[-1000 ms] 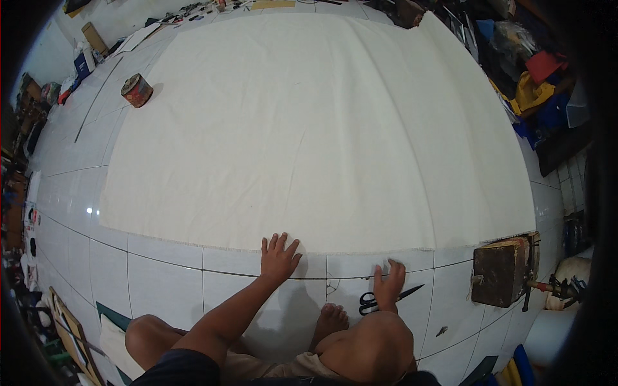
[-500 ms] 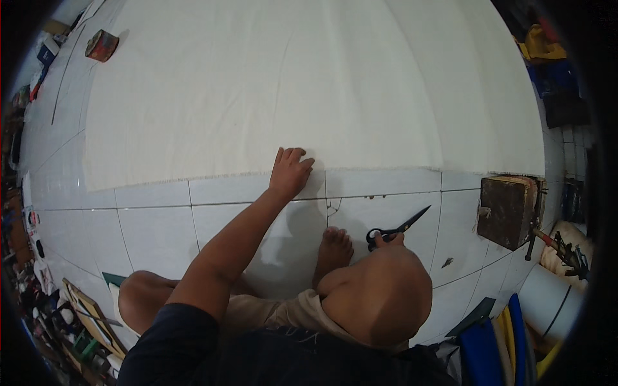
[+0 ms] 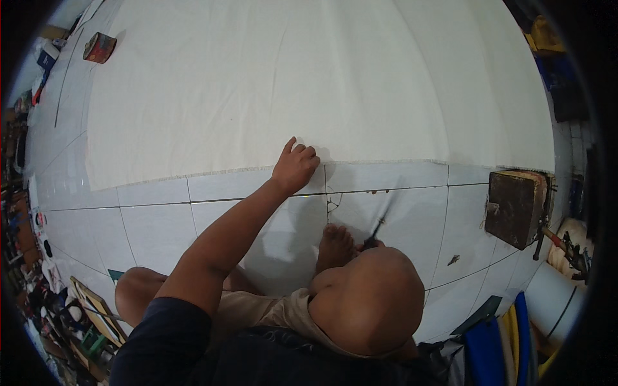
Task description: The person unfolds, aligns, and folds sheets of fabric on the floor, then cuts through the fabric using scissors.
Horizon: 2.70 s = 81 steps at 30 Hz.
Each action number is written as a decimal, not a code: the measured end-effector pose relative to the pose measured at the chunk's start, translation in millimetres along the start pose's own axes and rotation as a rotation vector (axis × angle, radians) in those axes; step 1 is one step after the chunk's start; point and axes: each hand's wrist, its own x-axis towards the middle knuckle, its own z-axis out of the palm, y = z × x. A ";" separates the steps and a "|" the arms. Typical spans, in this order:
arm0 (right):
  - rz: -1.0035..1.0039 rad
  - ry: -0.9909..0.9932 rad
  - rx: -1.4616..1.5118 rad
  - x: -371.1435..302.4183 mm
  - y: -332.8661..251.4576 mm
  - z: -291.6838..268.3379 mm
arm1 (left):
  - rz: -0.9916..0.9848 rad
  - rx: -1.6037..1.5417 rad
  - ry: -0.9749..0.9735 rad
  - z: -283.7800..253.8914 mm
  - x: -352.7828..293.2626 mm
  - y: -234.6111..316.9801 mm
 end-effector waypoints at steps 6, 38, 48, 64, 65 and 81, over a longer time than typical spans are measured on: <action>-0.432 -0.120 -0.997 -26.7 -24.6 50.0 | -0.014 -0.006 0.011 7.0 6.8 4.8; -0.251 -0.213 -0.788 39.3 12.6 91.1 | -0.101 -0.286 0.351 14.2 6.1 16.7; -0.455 -0.144 -0.830 31.3 14.5 98.3 | -0.178 -0.370 0.295 10.6 3.3 12.9; -0.649 -0.132 -0.773 89.0 19.8 102.7 | -0.212 -0.458 0.246 7.4 -1.5 14.0; -0.651 -0.135 -0.756 87.4 18.6 104.2 | -0.229 -0.460 0.227 8.3 -2.2 13.0; -0.630 -0.089 -0.762 99.7 -11.8 136.4 | -0.168 -0.487 0.180 17.3 -8.8 7.0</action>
